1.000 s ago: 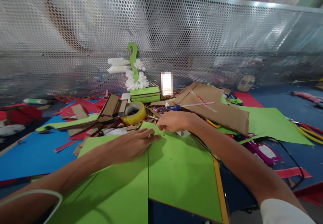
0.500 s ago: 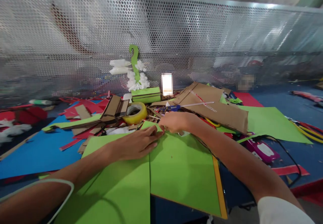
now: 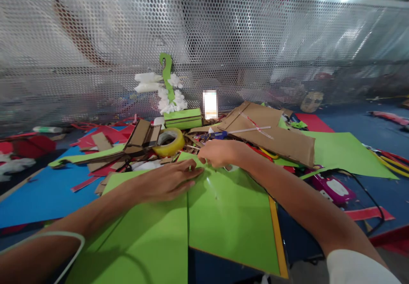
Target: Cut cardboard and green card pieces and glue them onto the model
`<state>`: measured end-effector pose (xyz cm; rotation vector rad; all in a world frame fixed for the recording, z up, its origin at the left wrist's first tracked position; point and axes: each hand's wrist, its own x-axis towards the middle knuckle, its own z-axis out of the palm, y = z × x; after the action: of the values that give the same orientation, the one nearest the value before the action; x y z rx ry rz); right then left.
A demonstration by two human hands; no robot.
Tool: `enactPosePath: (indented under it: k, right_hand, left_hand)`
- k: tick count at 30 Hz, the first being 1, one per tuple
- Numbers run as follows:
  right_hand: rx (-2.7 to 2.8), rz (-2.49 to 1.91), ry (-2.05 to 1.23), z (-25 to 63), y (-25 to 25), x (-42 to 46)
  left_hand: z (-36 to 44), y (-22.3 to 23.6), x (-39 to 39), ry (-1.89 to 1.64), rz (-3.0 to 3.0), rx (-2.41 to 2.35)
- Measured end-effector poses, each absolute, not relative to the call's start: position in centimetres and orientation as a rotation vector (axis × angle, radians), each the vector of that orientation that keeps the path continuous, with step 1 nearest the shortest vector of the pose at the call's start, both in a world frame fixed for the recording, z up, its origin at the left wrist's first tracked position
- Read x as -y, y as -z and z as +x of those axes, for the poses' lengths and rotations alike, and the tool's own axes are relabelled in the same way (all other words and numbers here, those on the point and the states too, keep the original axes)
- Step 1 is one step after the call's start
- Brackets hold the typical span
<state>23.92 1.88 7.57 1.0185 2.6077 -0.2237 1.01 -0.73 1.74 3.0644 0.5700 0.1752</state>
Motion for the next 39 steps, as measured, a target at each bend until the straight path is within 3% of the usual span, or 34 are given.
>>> enactPosePath:
  k: [10,23,39]
  right_hand:
    - [-2.614,0.988,0.076,23.5,-7.9,-1.0]
    - [-2.609,1.030,0.255,24.0,-8.1,-1.4]
    - [-2.646,1.031,0.203,24.1,-7.9,-1.5]
  left_hand:
    - [2.7,-0.9,1.0,-0.090,3.062,-0.708]
    - [0.5,-4.3,-0.8,0.013,2.790,-0.539]
    - [2.5,0.5,0.7,-0.130,3.125,-0.819]
